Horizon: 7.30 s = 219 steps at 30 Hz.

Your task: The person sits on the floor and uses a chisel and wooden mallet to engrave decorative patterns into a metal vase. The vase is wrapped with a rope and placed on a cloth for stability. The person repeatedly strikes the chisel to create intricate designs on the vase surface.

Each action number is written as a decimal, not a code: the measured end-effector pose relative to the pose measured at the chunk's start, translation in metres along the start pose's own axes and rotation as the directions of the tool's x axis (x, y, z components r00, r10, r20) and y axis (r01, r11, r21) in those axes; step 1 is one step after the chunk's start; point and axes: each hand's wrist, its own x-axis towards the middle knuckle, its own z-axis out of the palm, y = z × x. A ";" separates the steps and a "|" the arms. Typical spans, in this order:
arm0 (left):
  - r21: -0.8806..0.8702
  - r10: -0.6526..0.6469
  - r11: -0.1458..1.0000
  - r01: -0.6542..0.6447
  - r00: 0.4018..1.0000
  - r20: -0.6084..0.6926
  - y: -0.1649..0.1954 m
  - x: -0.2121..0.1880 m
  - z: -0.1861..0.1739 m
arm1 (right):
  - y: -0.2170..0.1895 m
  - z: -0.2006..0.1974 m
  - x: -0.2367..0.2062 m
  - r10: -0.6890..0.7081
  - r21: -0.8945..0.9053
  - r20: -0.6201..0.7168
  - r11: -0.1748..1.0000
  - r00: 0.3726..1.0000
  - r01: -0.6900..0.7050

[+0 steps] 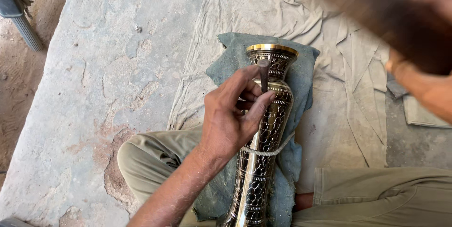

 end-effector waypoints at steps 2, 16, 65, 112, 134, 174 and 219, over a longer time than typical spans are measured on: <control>-0.031 0.000 1.000 -0.002 0.999 -0.046 0.000 -0.003 0.002 | 0.002 -0.005 0.003 -0.025 -0.001 0.040 1.000 0.999 0.025; -0.012 0.076 0.997 -0.076 0.996 0.043 0.004 0.007 0.001 | 0.061 0.013 -0.021 0.109 0.055 -0.009 0.993 0.994 -0.109; -0.059 0.019 0.998 -0.015 0.998 0.068 0.001 0.002 -0.009 | 0.062 0.005 -0.007 0.146 0.161 -0.097 0.978 0.984 -0.130; -0.137 -0.019 0.991 0.010 0.998 -0.061 -0.010 -0.009 -0.002 | -0.071 -0.035 0.042 0.018 -0.260 0.129 0.965 0.991 0.016; -0.179 -0.057 0.984 0.018 0.974 -0.220 -0.006 -0.022 0.011 | -0.017 -0.013 0.033 0.063 -0.111 -0.027 0.992 0.998 -0.066; -0.116 0.537 0.840 -0.530 0.781 0.319 -0.017 0.037 -0.026 | -0.057 0.101 -0.135 0.536 0.457 -0.263 0.801 0.802 -0.386; -0.394 -0.054 0.917 -0.056 0.963 -0.263 -0.037 -0.038 -0.007 | -0.037 -0.012 -0.017 0.347 -0.310 0.140 0.905 0.927 -0.292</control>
